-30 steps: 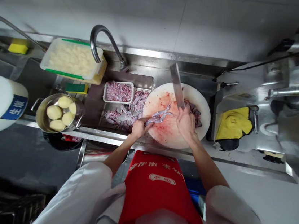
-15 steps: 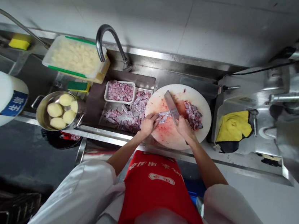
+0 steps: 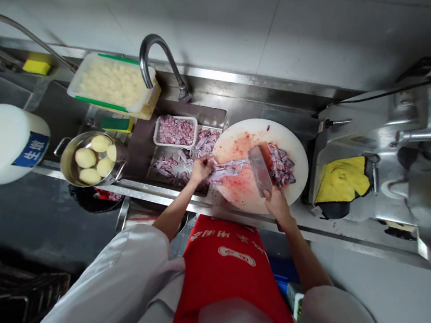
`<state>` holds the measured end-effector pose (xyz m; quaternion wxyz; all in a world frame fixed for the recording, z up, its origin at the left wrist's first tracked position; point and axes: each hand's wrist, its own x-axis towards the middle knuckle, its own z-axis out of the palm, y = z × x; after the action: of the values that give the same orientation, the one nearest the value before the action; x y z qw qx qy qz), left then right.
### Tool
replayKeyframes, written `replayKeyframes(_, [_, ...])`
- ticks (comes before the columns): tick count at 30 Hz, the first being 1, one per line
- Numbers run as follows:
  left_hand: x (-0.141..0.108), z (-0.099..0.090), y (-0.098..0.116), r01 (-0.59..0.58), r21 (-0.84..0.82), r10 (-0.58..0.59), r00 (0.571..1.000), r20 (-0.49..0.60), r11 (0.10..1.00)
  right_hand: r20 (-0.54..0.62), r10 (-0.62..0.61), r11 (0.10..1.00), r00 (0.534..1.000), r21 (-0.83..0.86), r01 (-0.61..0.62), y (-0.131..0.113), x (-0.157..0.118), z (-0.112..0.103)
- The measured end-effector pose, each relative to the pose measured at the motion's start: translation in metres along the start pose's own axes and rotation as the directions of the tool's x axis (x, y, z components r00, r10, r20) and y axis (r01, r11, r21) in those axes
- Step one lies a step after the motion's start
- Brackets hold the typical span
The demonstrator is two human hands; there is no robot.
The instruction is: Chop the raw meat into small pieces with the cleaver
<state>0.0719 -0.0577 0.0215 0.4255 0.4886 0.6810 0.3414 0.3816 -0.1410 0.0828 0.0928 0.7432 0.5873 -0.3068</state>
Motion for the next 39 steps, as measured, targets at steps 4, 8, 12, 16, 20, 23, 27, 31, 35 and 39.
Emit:
replayKeyframes(4, [-0.007,-0.008,0.006,-0.152,0.256,0.204,0.96,-0.193,0.955,-0.013,-0.023,1.0,1.0,-0.001,0.023,0.0,0.0,0.0])
replayKeyframes(8, [-0.03,0.001,0.016,-0.396,0.419,0.316,0.915,0.249,0.817,-0.015,-0.011,1.0,1.0,0.016,0.011,0.0,0.0,-0.001])
replayKeyframes(12, [-0.035,0.028,0.03,-0.265,0.583,0.094,0.947,0.307,0.768,-0.036,-0.01,1.0,0.999,-0.018,0.01,0.01,-0.007,-0.002])
replayKeyframes(16, [-0.029,0.056,0.043,-0.113,0.499,0.029,0.984,0.173,0.859,-0.074,0.062,0.994,0.995,-0.082,-0.068,0.028,-0.031,-0.003])
replayKeyframes(20, [-0.028,0.061,0.049,-0.096,0.428,0.023,0.985,0.174,0.899,-0.036,0.005,0.995,0.999,-0.103,-0.008,0.03,-0.065,0.006])
replayKeyframes(23, [-0.023,0.052,0.053,-0.092,0.513,-0.031,0.973,0.227,0.853,0.058,-0.106,0.992,0.993,-0.063,0.11,0.018,-0.083,0.016])
replayKeyframes(27, [-0.015,0.037,0.055,-0.079,0.629,-0.098,0.965,0.242,0.774,0.162,-0.145,0.987,0.976,-0.044,0.154,0.0,-0.089,0.027])
replayKeyframes(31, [-0.022,0.019,0.041,-0.021,0.621,-0.104,0.981,0.164,0.783,0.208,-0.154,0.983,0.966,-0.068,0.171,-0.003,-0.086,0.03])
replayKeyframes(35, [-0.042,0.008,0.02,0.031,0.542,-0.065,0.997,0.044,0.84,0.218,-0.182,0.975,0.959,-0.089,0.205,0.001,-0.086,0.024])
replayKeyframes(39, [-0.057,0.01,0.011,0.07,0.433,-0.054,0.997,-0.048,0.899,0.162,-0.176,0.974,0.971,-0.115,0.196,-0.006,-0.093,0.016])
